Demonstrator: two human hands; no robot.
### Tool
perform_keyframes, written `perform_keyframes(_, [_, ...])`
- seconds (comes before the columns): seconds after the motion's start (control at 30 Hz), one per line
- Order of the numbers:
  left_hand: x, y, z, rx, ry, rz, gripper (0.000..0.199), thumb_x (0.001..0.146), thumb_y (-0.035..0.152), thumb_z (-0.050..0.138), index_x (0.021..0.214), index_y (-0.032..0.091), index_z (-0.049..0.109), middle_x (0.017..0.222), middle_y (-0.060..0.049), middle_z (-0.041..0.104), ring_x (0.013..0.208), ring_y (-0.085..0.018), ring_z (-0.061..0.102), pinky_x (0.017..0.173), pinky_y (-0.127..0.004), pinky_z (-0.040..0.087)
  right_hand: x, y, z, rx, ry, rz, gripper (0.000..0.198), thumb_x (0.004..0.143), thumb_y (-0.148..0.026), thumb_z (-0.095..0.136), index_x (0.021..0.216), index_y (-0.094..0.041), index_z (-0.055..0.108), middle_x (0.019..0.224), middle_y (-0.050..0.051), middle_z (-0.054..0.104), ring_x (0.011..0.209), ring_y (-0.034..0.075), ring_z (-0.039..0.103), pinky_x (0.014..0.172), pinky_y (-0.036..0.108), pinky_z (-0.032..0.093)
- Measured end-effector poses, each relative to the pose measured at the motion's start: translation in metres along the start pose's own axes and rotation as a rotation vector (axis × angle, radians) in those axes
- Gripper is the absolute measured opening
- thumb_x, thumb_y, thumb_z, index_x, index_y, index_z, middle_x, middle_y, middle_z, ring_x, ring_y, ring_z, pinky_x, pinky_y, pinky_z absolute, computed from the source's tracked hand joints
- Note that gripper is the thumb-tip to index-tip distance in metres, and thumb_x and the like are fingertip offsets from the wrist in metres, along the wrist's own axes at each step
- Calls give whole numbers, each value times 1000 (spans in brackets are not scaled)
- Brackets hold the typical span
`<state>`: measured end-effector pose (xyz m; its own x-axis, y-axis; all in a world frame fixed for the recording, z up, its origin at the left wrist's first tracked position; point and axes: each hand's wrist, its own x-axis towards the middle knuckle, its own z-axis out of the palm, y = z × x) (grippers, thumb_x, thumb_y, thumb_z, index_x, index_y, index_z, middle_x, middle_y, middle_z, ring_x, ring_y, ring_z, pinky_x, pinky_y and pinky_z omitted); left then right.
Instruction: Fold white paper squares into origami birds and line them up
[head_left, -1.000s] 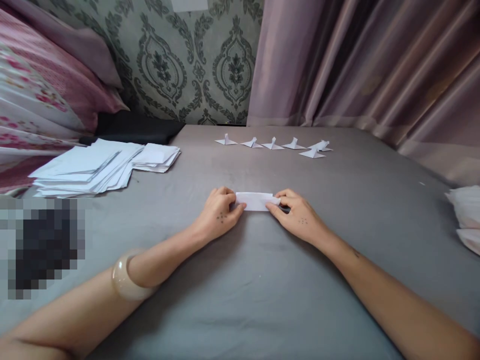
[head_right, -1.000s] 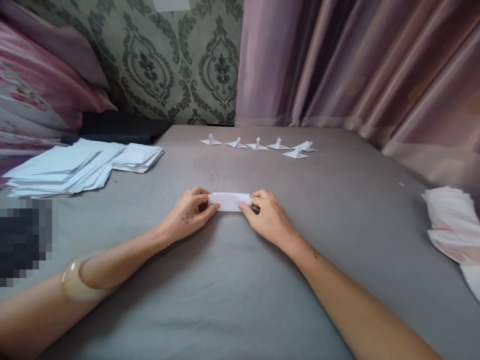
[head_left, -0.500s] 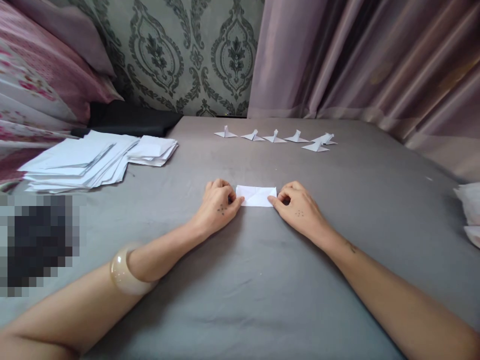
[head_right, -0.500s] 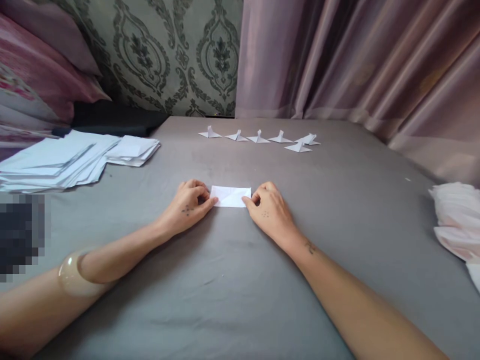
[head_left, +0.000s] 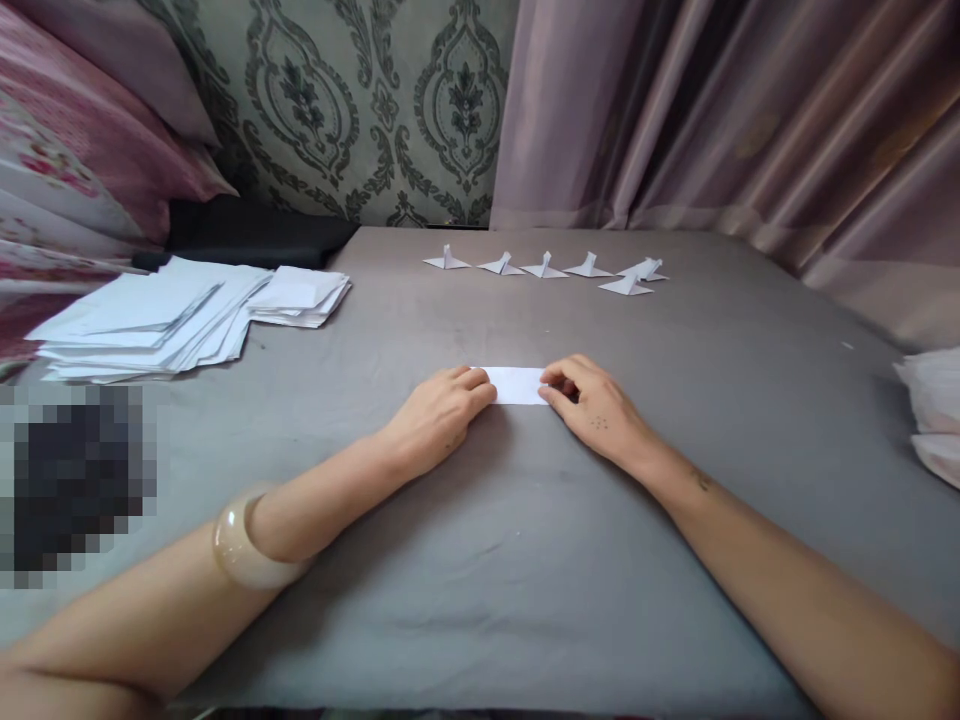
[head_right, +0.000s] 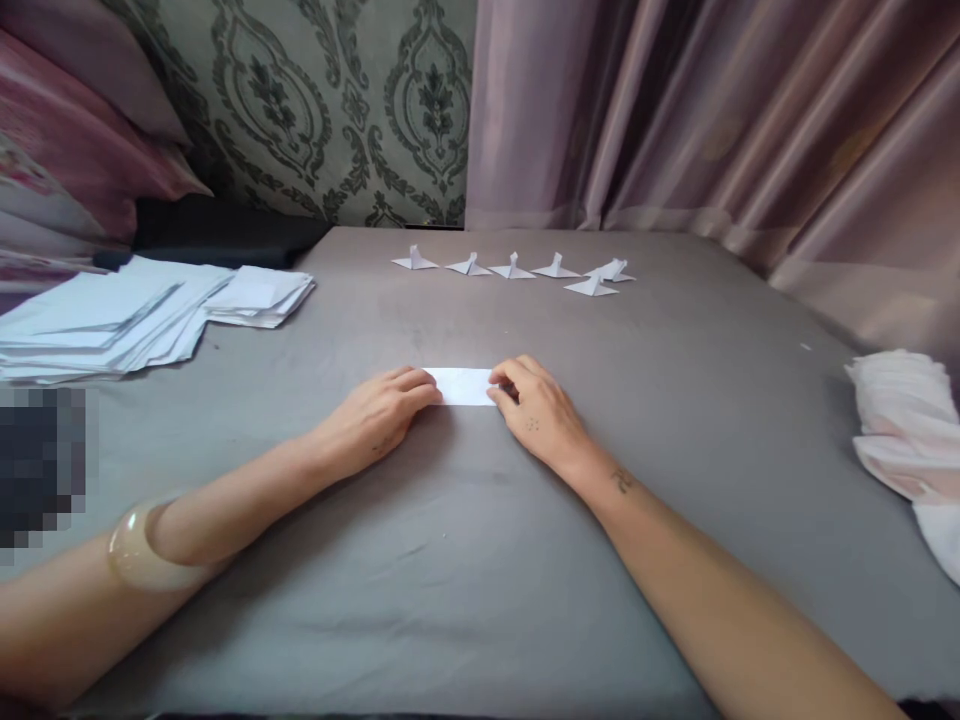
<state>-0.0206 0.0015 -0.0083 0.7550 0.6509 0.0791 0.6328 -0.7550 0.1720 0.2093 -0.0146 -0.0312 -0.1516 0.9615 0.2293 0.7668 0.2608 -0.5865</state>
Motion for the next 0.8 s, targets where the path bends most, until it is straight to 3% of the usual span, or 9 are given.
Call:
perform_keyframes(0.13, [-3, 10, -13, 108, -173, -3, 26, 83, 4, 41, 95, 13, 62, 100, -10, 61, 95, -23, 55, 72, -31, 45, -3, 0, 0, -39, -70, -263, 29, 88, -10, 43, 96, -23, 67, 97, 4, 62, 92, 17, 57, 80, 30, 45])
perform_keyframes(0.27, [-6, 14, -18, 199, -209, -41, 22, 86, 10, 41, 85, 12, 62, 95, -10, 62, 92, -24, 58, 67, -31, 46, -5, -2, -6, -54, -77, -260, 22, 85, -14, 52, 96, -21, 69, 100, 4, 64, 88, 16, 59, 80, 30, 46])
perform_keyframes(0.43, [-3, 11, -18, 202, -120, -100, 21, 84, 15, 42, 76, 14, 62, 87, -8, 63, 83, -22, 61, 61, -30, 43, -3, 0, -18, -21, -137, -241, 14, 86, -24, 58, 95, -22, 70, 103, 3, 64, 78, 13, 60, 76, 27, 48])
perform_keyframes(0.57, [2, 7, -8, 162, 53, -141, 22, 87, 25, 45, 100, 17, 62, 89, -6, 64, 84, -21, 60, 56, -28, 38, -3, 2, -17, -151, -144, -383, 20, 93, -22, 48, 97, -20, 68, 102, 7, 63, 91, 18, 60, 81, 30, 47])
perform_keyframes(0.67, [5, 2, 2, 142, 129, -74, 35, 93, 42, 44, 113, 19, 60, 92, -7, 62, 85, -21, 57, 64, -30, 41, -2, 0, -12, -328, -125, -458, 26, 96, -18, 40, 96, -19, 66, 101, 9, 64, 92, 20, 58, 79, 33, 46])
perform_keyframes(0.8, [8, -2, 8, 97, 226, 0, 37, 95, 45, 42, 104, 19, 66, 95, -10, 62, 86, -22, 54, 75, -34, 40, -2, -11, -10, -488, -39, -504, 30, 96, -13, 34, 96, -18, 63, 102, 9, 65, 85, 20, 58, 76, 34, 45])
